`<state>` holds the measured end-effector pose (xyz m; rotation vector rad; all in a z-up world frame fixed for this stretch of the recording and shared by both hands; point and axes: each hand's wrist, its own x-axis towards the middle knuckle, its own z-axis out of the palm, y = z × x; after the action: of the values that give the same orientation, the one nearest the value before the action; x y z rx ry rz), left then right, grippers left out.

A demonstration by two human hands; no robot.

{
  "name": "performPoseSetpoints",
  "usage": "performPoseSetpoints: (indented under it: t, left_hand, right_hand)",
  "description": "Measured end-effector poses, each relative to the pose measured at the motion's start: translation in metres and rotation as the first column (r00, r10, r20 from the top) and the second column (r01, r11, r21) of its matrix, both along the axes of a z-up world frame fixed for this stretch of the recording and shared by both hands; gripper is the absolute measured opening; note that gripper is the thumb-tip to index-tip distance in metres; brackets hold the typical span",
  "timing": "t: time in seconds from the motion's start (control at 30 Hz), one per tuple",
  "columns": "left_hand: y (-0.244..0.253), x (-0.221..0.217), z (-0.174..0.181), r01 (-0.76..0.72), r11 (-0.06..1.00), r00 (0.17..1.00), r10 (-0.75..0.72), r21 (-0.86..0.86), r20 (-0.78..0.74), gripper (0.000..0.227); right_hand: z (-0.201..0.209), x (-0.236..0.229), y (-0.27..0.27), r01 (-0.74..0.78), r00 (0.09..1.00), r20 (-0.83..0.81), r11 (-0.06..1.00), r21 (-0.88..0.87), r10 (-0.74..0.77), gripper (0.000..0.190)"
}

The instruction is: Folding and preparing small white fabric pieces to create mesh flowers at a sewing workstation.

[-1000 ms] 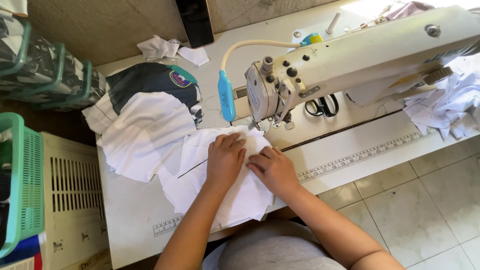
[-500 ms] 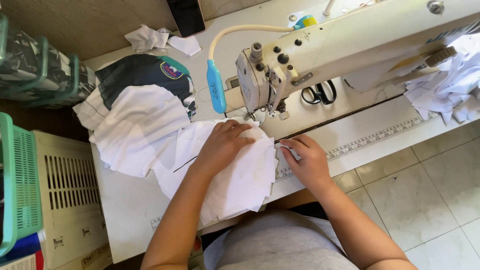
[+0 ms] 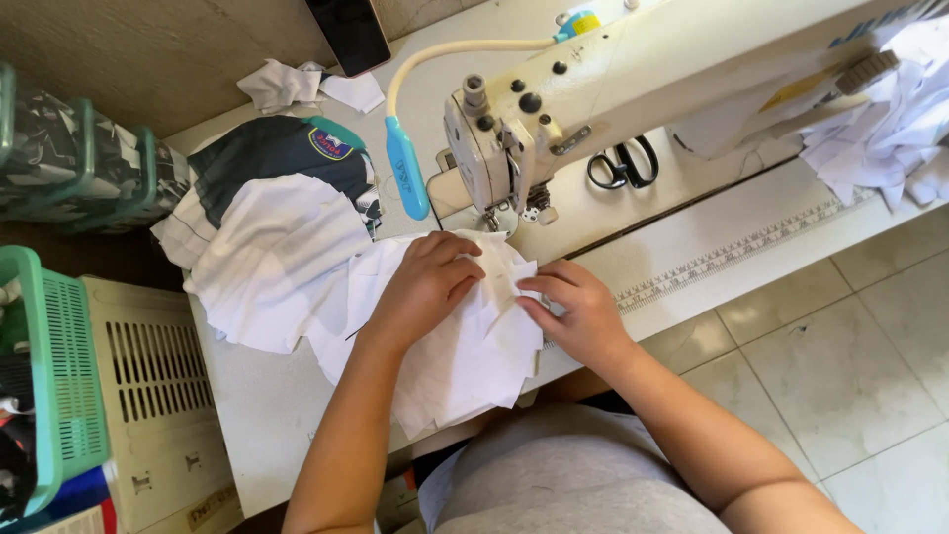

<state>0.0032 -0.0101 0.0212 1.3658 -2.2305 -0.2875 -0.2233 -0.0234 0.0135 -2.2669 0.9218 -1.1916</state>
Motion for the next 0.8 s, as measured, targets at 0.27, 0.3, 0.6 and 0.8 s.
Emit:
performPoseSetpoints:
  t: [0.27, 0.3, 0.6, 0.8]
  left_hand:
    - [0.012, 0.005, 0.012, 0.0, 1.0, 0.996, -0.003, -0.031, -0.085, 0.005]
    - [0.015, 0.005, 0.014, -0.004, 1.0, 0.989, 0.001, -0.022, -0.147, 0.006]
    - [0.04, 0.012, 0.023, -0.115, 0.993, 0.897, 0.095, -0.02, -0.431, 0.014]
    - [0.051, 0.017, 0.019, -0.155, 0.979, 0.849, 0.201, 0.133, -0.488, 0.015]
  right_hand:
    - [-0.029, 0.015, -0.015, 0.084, 0.963, -0.254, 0.996, -0.031, -0.089, 0.007]
    - [-0.032, 0.013, -0.016, 0.115, 0.955, -0.273, 0.993, -0.024, -0.117, 0.007]
    - [-0.038, 0.024, -0.017, 0.067, 0.934, -0.351, 0.998, -0.004, -0.064, 0.008]
    - [-0.032, 0.017, -0.031, 0.123, 0.932, -0.333, 0.989, -0.083, -0.144, 0.006]
